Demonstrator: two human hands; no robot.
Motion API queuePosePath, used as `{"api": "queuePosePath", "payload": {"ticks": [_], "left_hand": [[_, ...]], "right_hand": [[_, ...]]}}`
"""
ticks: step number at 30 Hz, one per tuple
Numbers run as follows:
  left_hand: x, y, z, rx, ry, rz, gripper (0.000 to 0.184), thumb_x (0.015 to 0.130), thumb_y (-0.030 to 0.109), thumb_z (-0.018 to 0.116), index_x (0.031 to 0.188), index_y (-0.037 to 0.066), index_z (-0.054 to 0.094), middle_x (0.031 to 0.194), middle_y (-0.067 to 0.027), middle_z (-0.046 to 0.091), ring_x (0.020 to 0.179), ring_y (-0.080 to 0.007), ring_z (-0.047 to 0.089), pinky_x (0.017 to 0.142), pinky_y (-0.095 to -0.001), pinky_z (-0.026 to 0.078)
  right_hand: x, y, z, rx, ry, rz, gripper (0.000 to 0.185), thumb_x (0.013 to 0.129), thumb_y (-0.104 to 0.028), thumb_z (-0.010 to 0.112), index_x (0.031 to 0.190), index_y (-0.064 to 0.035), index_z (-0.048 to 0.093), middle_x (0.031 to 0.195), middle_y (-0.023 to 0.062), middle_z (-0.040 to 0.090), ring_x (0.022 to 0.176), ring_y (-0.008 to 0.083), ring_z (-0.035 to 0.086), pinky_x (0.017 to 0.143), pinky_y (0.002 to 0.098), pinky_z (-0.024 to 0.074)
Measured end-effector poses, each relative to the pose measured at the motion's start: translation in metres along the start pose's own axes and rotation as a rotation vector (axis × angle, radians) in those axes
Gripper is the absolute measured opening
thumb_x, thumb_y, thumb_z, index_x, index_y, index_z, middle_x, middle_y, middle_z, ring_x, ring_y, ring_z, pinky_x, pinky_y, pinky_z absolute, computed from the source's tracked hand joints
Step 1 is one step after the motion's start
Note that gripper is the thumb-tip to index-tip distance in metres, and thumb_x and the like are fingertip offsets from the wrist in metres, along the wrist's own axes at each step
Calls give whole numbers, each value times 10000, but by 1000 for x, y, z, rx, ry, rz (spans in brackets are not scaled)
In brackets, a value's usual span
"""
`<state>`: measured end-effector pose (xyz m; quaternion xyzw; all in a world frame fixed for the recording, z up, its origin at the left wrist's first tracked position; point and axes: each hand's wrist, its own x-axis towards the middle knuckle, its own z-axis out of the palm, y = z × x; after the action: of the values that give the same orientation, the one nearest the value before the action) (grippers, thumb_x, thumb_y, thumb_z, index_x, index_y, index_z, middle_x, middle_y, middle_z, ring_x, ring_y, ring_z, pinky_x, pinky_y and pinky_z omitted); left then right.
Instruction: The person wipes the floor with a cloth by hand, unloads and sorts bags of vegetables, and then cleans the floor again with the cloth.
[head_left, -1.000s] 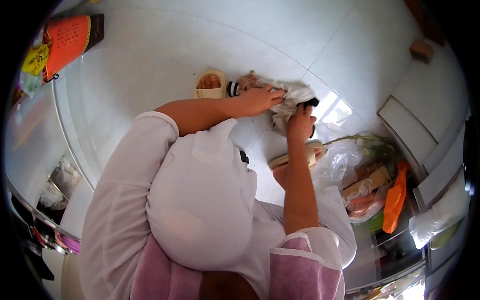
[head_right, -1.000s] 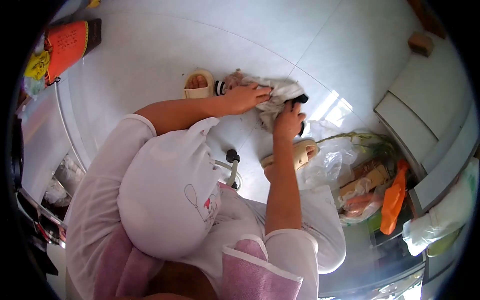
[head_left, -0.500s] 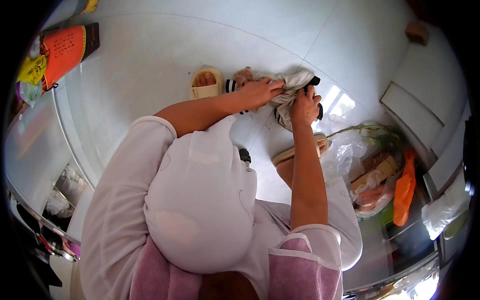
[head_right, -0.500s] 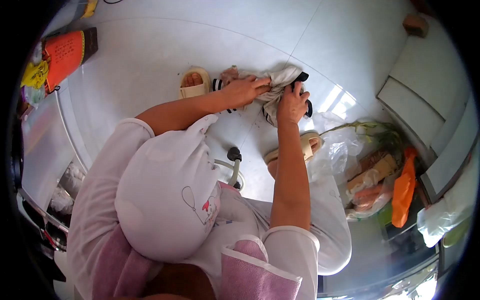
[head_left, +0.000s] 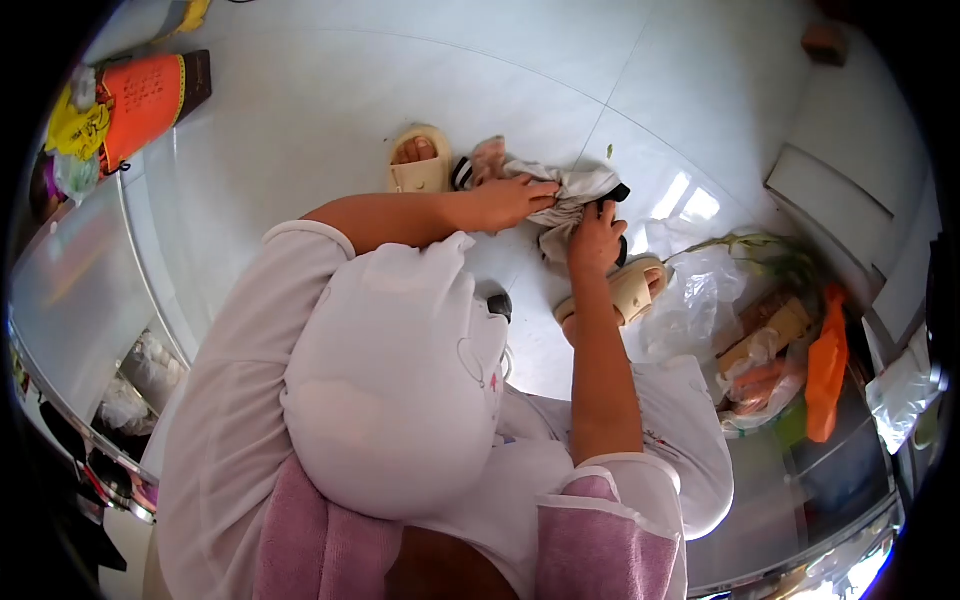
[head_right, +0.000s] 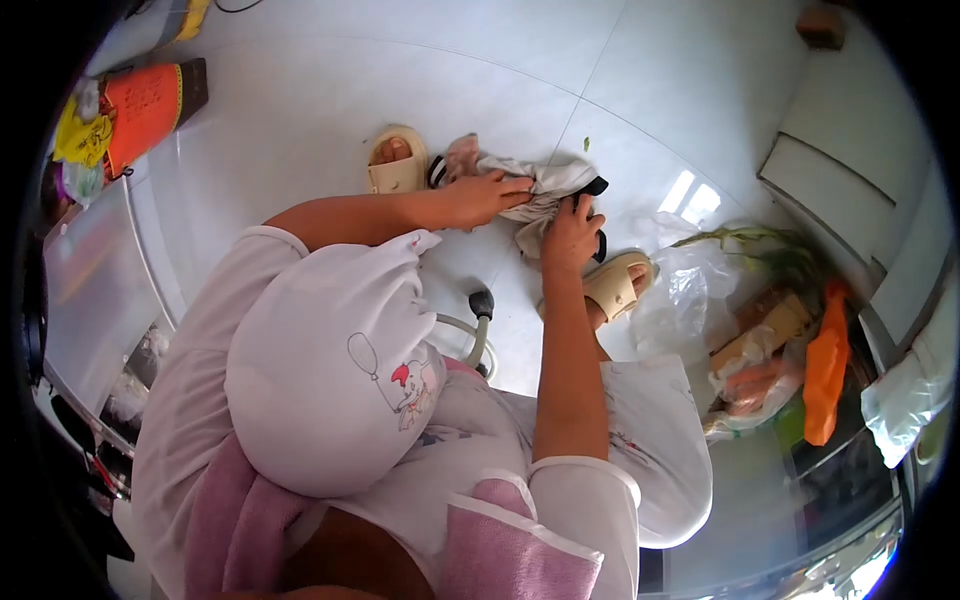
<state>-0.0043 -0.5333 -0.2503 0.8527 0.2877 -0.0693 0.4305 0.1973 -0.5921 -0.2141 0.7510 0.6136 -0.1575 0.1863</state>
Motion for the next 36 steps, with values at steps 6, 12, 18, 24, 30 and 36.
{"api": "queuePosePath", "payload": {"ticks": [6, 12, 18, 24, 30, 36], "left_hand": [[18, 7, -27, 90, 86, -13, 708, 758, 10, 661, 1438, 146, 524, 1546, -18, 358, 1164, -326, 552, 886, -436, 578], [39, 9, -54, 11, 112, -101, 664, 771, -16, 625, 1414, 127, 538, 1532, -21, 359, 1207, -333, 538, 910, -469, 567], [10, 7, -27, 86, 90, 15, 627, 775, -18, 600, 1390, 89, 546, 1540, -34, 361, 1169, -363, 541, 885, -454, 573], [28, 4, -33, 62, 137, -49, 606, 791, -13, 598, 1383, 107, 553, 1530, -16, 370, 1176, -318, 552, 838, -439, 590], [26, 2, -33, 31, 113, -64, 660, 766, -14, 629, 1408, 117, 548, 1544, -16, 349, 1198, -353, 535, 894, -495, 569], [2, -5, -4, 19, -33, 58, 623, 785, 10, 623, 1398, 108, 565, 1571, -35, 323, 1172, -374, 542, 886, -478, 570]], "right_hand": [[58, 6, 0, -60, 131, -62, 203, 882, -150, 617, 1066, -145, 700, 1329, 25, 489, 1062, 359, 572, 751, 420, 584], [77, 5, -42, 38, 181, -47, 262, 862, -124, 628, 1113, -189, 667, 1268, 14, 521, 1032, 355, 561, 742, 437, 577], [29, 2, -12, 19, 88, -41, 294, 878, -130, 617, 1171, -157, 615, 1245, 57, 542, 1017, 356, 575, 733, 450, 568], [69, 9, 5, 27, 226, -53, 200, 898, -122, 588, 1085, -61, 625, 991, 116, 617, 924, 317, 636, 682, 407, 551], [60, 0, -34, 42, 158, -29, 368, 877, -127, 606, 1236, -209, 594, 1244, 44, 524, 1049, 367, 562, 750, 434, 584], [-9, -4, 0, 81, 96, -9, 408, 849, -107, 632, 1252, -154, 586, 1209, 65, 531, 1011, 382, 578, 727, 421, 582]]}}
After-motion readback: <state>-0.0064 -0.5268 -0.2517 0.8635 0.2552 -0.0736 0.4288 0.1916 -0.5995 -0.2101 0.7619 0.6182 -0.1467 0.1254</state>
